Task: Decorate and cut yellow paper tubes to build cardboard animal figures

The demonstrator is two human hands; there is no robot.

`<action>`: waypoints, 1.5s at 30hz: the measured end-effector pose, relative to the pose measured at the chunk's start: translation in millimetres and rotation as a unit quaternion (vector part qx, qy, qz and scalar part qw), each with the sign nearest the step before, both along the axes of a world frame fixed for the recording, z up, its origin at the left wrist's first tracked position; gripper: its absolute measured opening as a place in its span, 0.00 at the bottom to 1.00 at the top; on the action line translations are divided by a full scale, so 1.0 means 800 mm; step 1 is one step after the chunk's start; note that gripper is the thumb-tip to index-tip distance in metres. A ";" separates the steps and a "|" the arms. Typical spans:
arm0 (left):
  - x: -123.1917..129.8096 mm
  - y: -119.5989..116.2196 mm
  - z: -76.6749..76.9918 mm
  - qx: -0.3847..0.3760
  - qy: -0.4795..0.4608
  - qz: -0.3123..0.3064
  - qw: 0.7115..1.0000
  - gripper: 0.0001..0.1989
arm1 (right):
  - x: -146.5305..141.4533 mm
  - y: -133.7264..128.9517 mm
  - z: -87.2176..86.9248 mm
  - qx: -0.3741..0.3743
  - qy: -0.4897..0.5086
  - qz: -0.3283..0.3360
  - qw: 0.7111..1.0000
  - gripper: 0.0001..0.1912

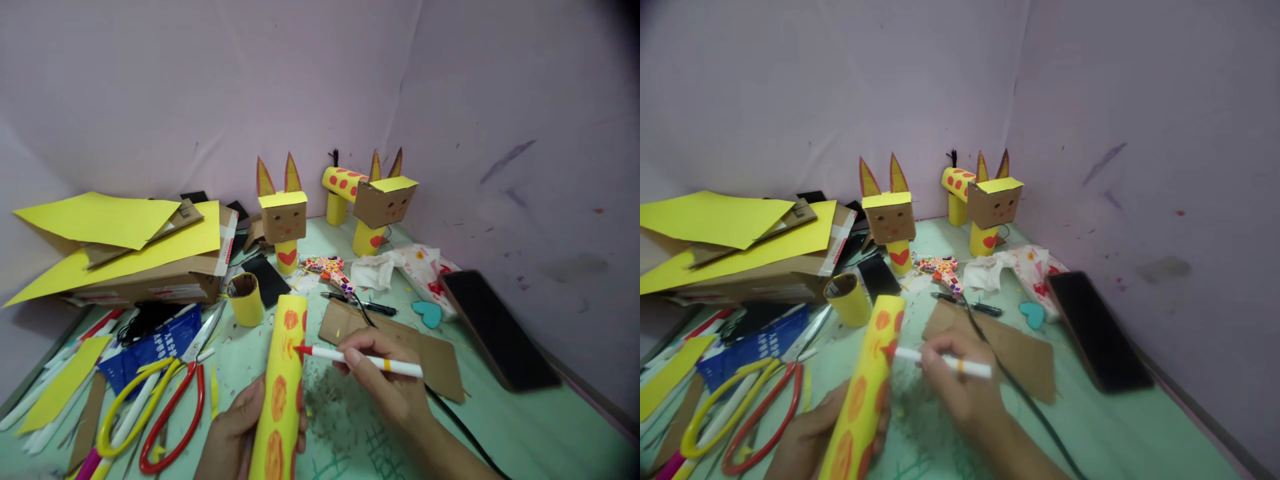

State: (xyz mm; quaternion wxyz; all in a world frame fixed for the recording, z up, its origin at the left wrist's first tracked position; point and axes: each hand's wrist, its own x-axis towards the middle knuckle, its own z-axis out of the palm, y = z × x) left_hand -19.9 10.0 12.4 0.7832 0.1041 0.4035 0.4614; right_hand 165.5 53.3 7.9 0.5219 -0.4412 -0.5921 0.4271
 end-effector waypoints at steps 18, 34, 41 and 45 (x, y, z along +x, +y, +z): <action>0.005 -0.002 0.002 0.013 0.023 0.019 0.999 0.11 | -0.001 -0.004 0.004 0.000 -0.010 0.000 1.000 0.12; 0.007 -0.003 -0.003 0.048 0.082 0.023 0.995 0.24 | 0.001 -0.006 0.007 -0.005 0.022 -0.002 1.000 0.15; 0.004 -0.002 -0.011 0.030 0.093 0.037 0.995 0.27 | 0.000 -0.007 0.009 -0.002 -0.004 -0.016 1.000 0.10; 0.002 -0.002 -0.011 0.040 0.102 0.026 0.994 0.29 | 0.005 -0.003 0.010 0.071 -0.048 0.013 0.996 0.07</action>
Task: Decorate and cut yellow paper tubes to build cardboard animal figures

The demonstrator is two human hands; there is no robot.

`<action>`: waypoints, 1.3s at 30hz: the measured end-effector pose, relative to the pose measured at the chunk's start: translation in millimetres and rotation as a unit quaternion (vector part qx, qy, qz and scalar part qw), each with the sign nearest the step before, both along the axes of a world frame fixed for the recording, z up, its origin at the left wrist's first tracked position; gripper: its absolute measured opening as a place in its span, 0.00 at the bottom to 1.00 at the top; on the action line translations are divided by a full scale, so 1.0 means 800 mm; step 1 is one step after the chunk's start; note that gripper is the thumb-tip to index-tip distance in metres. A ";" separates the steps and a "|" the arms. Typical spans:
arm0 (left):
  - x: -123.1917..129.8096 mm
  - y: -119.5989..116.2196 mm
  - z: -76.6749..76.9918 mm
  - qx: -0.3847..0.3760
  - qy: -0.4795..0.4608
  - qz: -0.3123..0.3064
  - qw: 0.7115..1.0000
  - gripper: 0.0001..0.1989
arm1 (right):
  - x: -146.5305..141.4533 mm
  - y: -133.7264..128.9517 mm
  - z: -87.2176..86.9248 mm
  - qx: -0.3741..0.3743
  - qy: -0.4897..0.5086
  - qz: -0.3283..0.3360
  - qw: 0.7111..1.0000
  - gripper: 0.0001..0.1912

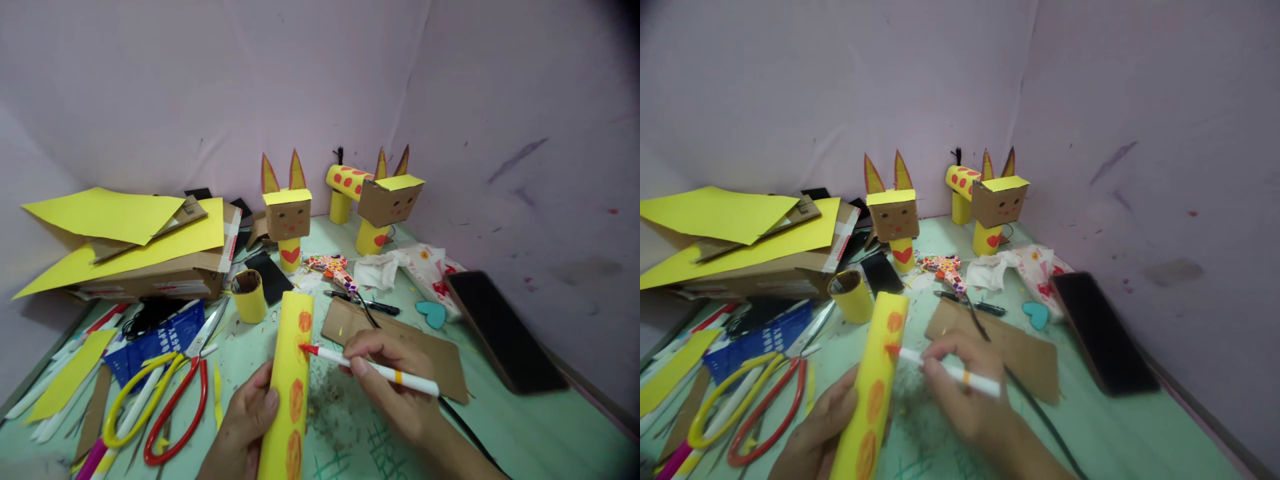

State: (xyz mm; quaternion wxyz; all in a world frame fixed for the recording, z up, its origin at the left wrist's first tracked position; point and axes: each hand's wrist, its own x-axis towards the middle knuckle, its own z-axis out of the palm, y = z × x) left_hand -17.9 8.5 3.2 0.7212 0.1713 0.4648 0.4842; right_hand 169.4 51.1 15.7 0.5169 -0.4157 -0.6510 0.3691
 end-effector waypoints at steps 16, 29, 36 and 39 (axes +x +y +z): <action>0.002 -0.001 0.006 0.000 0.010 0.005 1.000 0.27 | 0.001 0.002 -0.004 0.043 0.015 0.043 0.998 0.04; 0.004 -0.001 0.008 -0.008 0.009 0.006 1.000 0.23 | 0.000 0.002 -0.003 0.045 0.012 0.034 0.998 0.04; 0.004 -0.001 0.006 -0.010 -0.020 0.038 0.999 0.25 | 0.001 0.005 -0.004 0.038 0.007 0.021 0.999 0.06; 0.004 0.000 0.010 -0.022 -0.037 0.040 0.998 0.21 | 0.000 0.007 -0.004 0.044 0.010 0.028 0.999 0.06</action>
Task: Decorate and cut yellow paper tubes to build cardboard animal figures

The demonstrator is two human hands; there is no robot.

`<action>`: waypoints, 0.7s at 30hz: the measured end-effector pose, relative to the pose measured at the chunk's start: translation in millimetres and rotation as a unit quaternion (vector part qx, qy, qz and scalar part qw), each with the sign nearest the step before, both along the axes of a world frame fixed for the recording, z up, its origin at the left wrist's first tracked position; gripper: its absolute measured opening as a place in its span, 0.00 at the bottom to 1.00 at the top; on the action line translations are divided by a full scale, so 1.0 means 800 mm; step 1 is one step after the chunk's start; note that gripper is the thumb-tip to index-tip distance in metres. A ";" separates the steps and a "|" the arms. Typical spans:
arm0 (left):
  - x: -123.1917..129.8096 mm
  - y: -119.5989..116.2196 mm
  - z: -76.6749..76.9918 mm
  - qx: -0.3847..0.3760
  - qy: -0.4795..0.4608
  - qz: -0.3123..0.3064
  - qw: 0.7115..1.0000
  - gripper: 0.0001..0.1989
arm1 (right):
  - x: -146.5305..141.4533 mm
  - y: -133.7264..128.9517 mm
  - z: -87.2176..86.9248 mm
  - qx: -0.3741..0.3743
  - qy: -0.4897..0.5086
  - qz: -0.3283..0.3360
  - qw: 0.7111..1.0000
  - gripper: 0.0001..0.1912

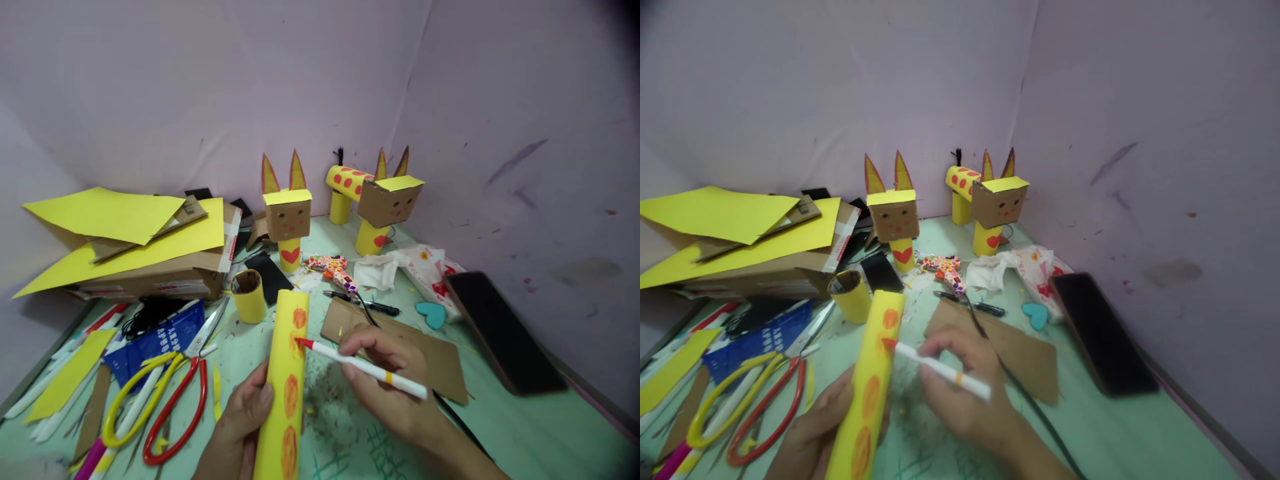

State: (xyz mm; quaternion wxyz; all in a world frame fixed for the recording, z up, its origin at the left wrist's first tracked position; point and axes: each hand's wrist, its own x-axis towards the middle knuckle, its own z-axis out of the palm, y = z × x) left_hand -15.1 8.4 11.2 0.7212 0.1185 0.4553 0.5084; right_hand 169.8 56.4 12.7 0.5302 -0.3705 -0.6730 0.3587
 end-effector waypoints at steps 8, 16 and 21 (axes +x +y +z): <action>-0.002 0.001 -0.002 0.015 -0.034 -0.015 0.999 0.14 | 0.005 0.003 -0.001 0.017 0.001 0.009 1.000 0.07; -0.001 0.001 -0.001 0.013 -0.045 -0.022 0.999 0.13 | 0.004 -0.001 0.000 0.022 0.002 -0.001 1.000 0.07; -0.003 0.002 -0.002 0.014 -0.046 -0.038 0.998 0.12 | 0.000 0.000 0.001 0.021 0.002 -0.018 1.000 0.07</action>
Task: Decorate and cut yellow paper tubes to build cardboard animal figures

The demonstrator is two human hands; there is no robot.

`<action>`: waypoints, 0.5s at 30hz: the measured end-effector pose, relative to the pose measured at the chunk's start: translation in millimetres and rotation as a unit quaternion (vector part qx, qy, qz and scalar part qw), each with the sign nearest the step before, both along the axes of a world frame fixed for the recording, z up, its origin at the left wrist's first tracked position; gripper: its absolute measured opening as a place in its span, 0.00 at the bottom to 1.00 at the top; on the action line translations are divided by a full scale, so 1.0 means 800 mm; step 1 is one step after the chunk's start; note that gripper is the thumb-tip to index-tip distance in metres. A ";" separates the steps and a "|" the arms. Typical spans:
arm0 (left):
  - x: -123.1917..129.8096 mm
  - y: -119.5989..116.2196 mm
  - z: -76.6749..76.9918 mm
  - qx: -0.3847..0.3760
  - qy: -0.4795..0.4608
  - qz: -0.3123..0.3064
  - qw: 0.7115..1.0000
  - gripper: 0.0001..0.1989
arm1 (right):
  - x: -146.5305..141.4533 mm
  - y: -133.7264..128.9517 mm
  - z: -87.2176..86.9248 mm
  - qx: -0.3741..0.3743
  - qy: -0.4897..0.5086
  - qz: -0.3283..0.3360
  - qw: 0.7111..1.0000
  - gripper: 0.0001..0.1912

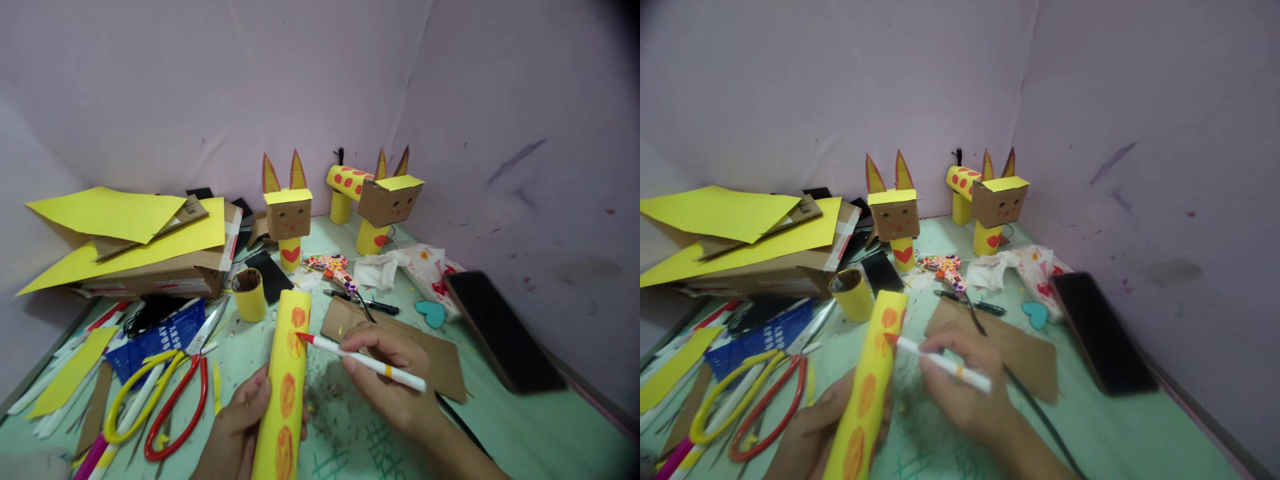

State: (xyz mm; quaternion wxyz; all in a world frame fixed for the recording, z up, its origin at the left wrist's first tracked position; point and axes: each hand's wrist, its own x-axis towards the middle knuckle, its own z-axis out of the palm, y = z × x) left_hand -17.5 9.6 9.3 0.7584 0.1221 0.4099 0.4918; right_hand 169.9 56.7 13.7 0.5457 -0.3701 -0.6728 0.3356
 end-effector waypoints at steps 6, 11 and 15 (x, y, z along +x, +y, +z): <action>0.000 0.001 -0.002 -0.006 0.009 0.007 1.000 0.15 | -0.001 -0.002 0.000 0.002 0.026 0.037 0.999 0.06; -0.001 -0.001 -0.002 -0.004 0.008 0.014 1.000 0.14 | 0.005 0.000 -0.005 -0.110 0.085 -0.051 0.989 0.05; -0.002 0.001 0.000 -0.048 -0.002 0.005 0.999 0.12 | 0.001 0.006 -0.010 -0.146 0.182 -0.028 0.972 0.10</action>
